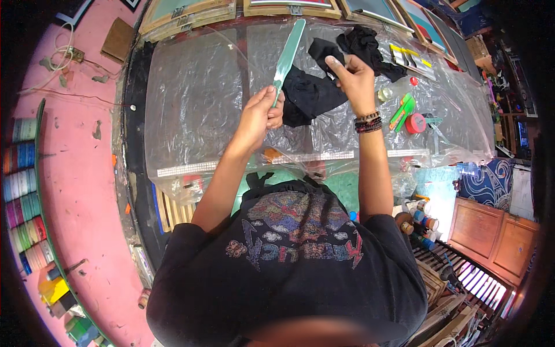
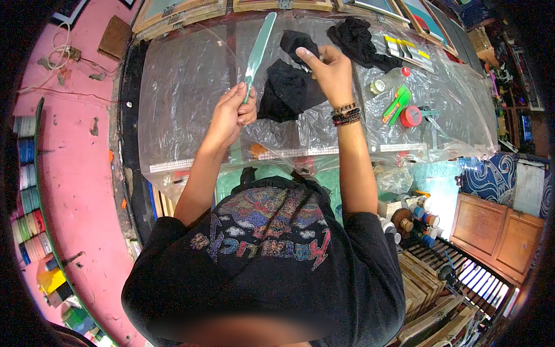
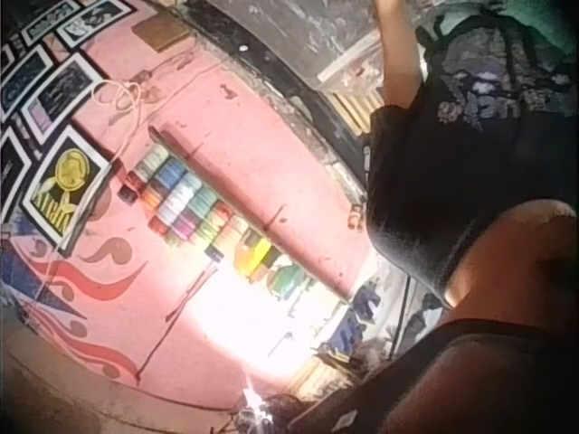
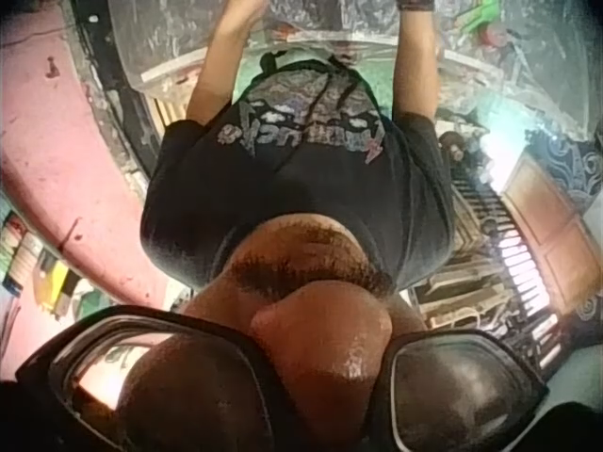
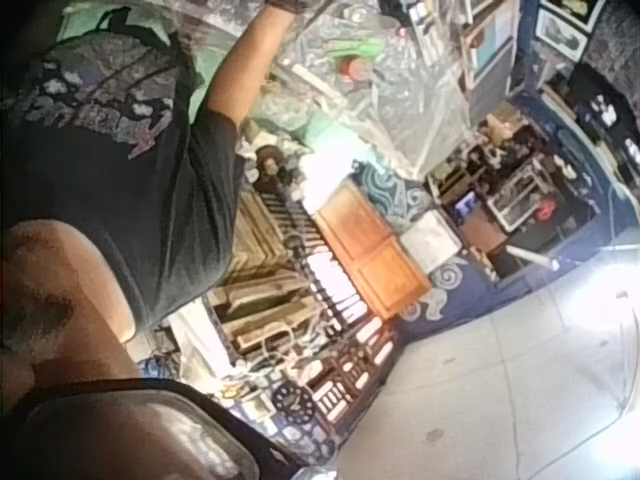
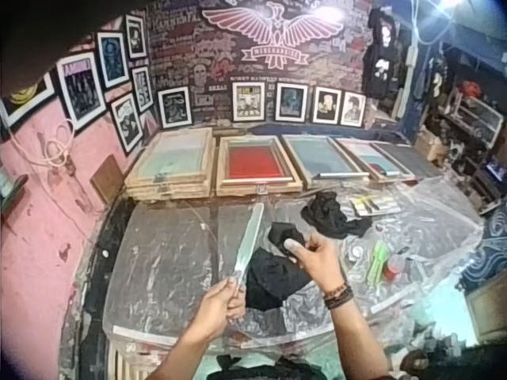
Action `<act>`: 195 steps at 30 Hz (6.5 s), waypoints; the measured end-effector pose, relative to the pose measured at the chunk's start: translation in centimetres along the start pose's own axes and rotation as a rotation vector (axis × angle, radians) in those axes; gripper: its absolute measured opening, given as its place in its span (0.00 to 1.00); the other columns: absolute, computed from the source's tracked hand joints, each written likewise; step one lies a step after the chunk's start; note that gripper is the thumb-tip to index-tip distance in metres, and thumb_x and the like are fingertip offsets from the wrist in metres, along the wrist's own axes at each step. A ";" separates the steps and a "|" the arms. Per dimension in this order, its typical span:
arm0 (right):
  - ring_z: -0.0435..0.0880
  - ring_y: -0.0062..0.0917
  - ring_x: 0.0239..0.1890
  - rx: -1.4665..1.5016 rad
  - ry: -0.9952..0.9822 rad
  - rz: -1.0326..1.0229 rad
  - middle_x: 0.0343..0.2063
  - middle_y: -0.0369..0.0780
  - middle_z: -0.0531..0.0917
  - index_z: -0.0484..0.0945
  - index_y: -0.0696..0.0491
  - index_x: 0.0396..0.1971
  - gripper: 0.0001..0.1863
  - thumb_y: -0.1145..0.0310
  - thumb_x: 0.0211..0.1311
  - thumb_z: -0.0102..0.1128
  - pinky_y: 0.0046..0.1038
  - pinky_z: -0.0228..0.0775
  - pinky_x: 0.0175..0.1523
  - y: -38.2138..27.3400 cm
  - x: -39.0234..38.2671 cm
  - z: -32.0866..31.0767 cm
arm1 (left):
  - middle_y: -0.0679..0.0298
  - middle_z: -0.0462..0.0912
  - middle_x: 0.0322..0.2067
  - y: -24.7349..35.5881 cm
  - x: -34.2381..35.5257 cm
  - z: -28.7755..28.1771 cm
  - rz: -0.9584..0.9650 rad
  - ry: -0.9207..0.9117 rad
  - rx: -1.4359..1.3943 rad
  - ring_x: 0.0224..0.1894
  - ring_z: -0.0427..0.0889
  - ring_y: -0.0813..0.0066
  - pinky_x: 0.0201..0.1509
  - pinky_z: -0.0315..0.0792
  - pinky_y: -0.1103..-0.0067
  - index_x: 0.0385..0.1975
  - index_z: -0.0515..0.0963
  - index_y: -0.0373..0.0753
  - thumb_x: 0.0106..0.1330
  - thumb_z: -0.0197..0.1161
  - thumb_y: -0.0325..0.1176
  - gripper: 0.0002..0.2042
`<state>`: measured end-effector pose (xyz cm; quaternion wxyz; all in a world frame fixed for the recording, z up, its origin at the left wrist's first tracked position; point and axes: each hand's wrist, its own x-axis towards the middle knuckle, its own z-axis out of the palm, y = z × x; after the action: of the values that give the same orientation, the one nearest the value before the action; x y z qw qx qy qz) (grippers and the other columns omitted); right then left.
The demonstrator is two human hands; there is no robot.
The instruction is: Arranging fabric and preparing red ink on a squeegee for screen printing.
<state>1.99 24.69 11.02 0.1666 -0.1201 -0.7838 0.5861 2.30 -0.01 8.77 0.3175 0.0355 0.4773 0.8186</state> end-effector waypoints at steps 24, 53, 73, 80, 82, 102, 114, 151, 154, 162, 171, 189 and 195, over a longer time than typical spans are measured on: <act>0.78 0.12 0.33 0.257 -0.307 -0.055 0.30 0.31 0.82 0.80 0.62 0.46 0.17 0.63 0.68 0.64 0.19 0.70 0.38 -0.6 -3.1 4.5 | 0.76 0.60 0.19 -1.6 2.0 0.6 0.135 0.085 0.088 0.18 0.55 0.89 0.20 0.52 0.86 0.37 0.70 0.40 0.80 0.45 0.48 0.17; 0.72 0.13 0.25 0.322 0.010 0.026 0.24 0.32 0.81 0.83 0.55 0.30 0.16 0.56 0.66 0.66 0.18 0.61 0.33 0.9 9.1 -6.1 | 0.78 0.61 0.20 -2.5 0.2 -1.3 0.173 0.093 0.452 0.21 0.57 0.89 0.24 0.53 0.86 0.33 0.71 0.41 0.79 0.47 0.48 0.18; 0.68 0.10 0.24 0.175 -0.282 -0.030 0.20 0.28 0.77 0.83 0.60 0.30 0.12 0.65 0.65 0.66 0.21 0.58 0.28 -1.3 -2.0 5.5 | 0.41 0.81 0.35 0.8 3.5 1.2 0.432 0.293 0.912 0.41 0.81 0.42 0.44 0.70 0.59 0.44 0.72 0.34 0.75 0.51 0.42 0.15; 0.68 0.11 0.22 0.148 0.024 -0.071 0.18 0.31 0.78 0.81 0.61 0.33 0.15 0.62 0.67 0.64 0.23 0.59 0.27 0.0 -2.3 7.9 | 0.43 0.80 0.28 1.7 3.0 2.1 0.435 0.232 1.154 0.31 0.79 0.41 0.37 0.71 0.62 0.39 0.71 0.31 0.76 0.53 0.41 0.15; 0.68 0.13 0.21 0.086 0.059 -0.087 0.17 0.33 0.77 0.80 0.62 0.33 0.16 0.61 0.68 0.62 0.26 0.61 0.27 0.0 -2.3 8.1 | 0.43 0.80 0.27 1.4 3.3 2.1 0.385 0.243 1.161 0.34 0.81 0.39 0.36 0.71 0.60 0.37 0.73 0.31 0.76 0.51 0.41 0.16; 0.68 0.12 0.19 0.608 0.207 0.122 0.21 0.29 0.78 0.81 0.54 0.28 0.10 0.65 0.68 0.62 0.19 0.58 0.25 2.9 6.1 2.2 | 0.44 0.79 0.25 -1.4 2.1 2.4 0.420 0.173 1.168 0.30 0.80 0.43 0.35 0.71 0.62 0.36 0.72 0.32 0.78 0.49 0.43 0.18; 0.79 0.16 0.28 0.260 -0.297 0.083 0.26 0.36 0.85 0.84 0.57 0.30 0.19 0.54 0.67 0.64 0.20 0.69 0.36 2.1 0.3 2.4 | 0.62 0.72 0.19 -2.2 2.9 1.1 0.367 0.284 0.950 0.22 0.72 0.73 0.29 0.68 0.73 0.34 0.72 0.34 0.79 0.47 0.46 0.19; 0.79 0.40 0.36 -0.671 -0.017 -0.927 0.31 0.44 0.79 0.80 0.54 0.48 0.24 0.85 0.46 0.55 0.37 0.74 0.43 -4.8 -1.7 -0.2 | 0.69 0.68 0.19 0.7 -1.6 3.2 0.323 0.146 0.880 0.23 0.66 0.82 0.29 0.64 0.79 0.34 0.72 0.34 0.80 0.47 0.42 0.17; 0.80 0.41 0.37 -0.609 0.097 -0.869 0.32 0.44 0.79 0.80 0.55 0.47 0.24 0.85 0.45 0.54 0.38 0.74 0.43 -4.7 -1.4 -0.3 | 0.69 0.68 0.20 0.4 -1.8 3.2 0.325 0.095 0.869 0.23 0.66 0.82 0.29 0.64 0.80 0.33 0.72 0.34 0.79 0.48 0.42 0.17; 0.79 0.40 0.35 -0.616 0.060 -0.886 0.30 0.43 0.78 0.80 0.55 0.45 0.21 0.82 0.47 0.57 0.37 0.75 0.40 -6.3 -2.8 1.1 | 0.55 0.77 0.21 1.6 -1.6 2.9 0.358 0.125 0.940 0.24 0.78 0.59 0.32 0.71 0.69 0.36 0.72 0.34 0.78 0.50 0.44 0.17; 0.79 0.39 0.34 -0.518 -0.176 -0.930 0.28 0.42 0.77 0.80 0.56 0.43 0.19 0.80 0.46 0.59 0.37 0.74 0.41 -3.9 -4.2 2.6 | 0.42 0.75 0.24 1.8 -1.2 2.6 0.384 0.148 1.005 0.30 0.77 0.37 0.33 0.70 0.61 0.37 0.69 0.33 0.77 0.50 0.44 0.17; 0.80 0.39 0.32 -0.530 -0.045 -0.777 0.27 0.43 0.78 0.82 0.55 0.41 0.17 0.80 0.49 0.57 0.36 0.74 0.38 -4.9 -2.3 2.7 | 0.43 0.75 0.22 2.0 -1.1 2.0 0.470 0.122 1.033 0.29 0.76 0.35 0.31 0.67 0.57 0.38 0.69 0.32 0.77 0.50 0.43 0.17; 0.80 0.39 0.32 -0.482 -0.140 -0.862 0.27 0.43 0.78 0.81 0.54 0.43 0.18 0.78 0.48 0.59 0.36 0.75 0.39 -4.2 -3.8 3.2 | 0.43 0.76 0.23 1.5 -1.2 1.9 0.437 0.130 1.015 0.31 0.78 0.37 0.31 0.67 0.58 0.39 0.70 0.32 0.77 0.50 0.43 0.16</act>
<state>4.22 19.18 13.70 0.3082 0.2190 -0.8847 0.2727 3.19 0.23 11.29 0.0535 0.2313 0.8119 0.5333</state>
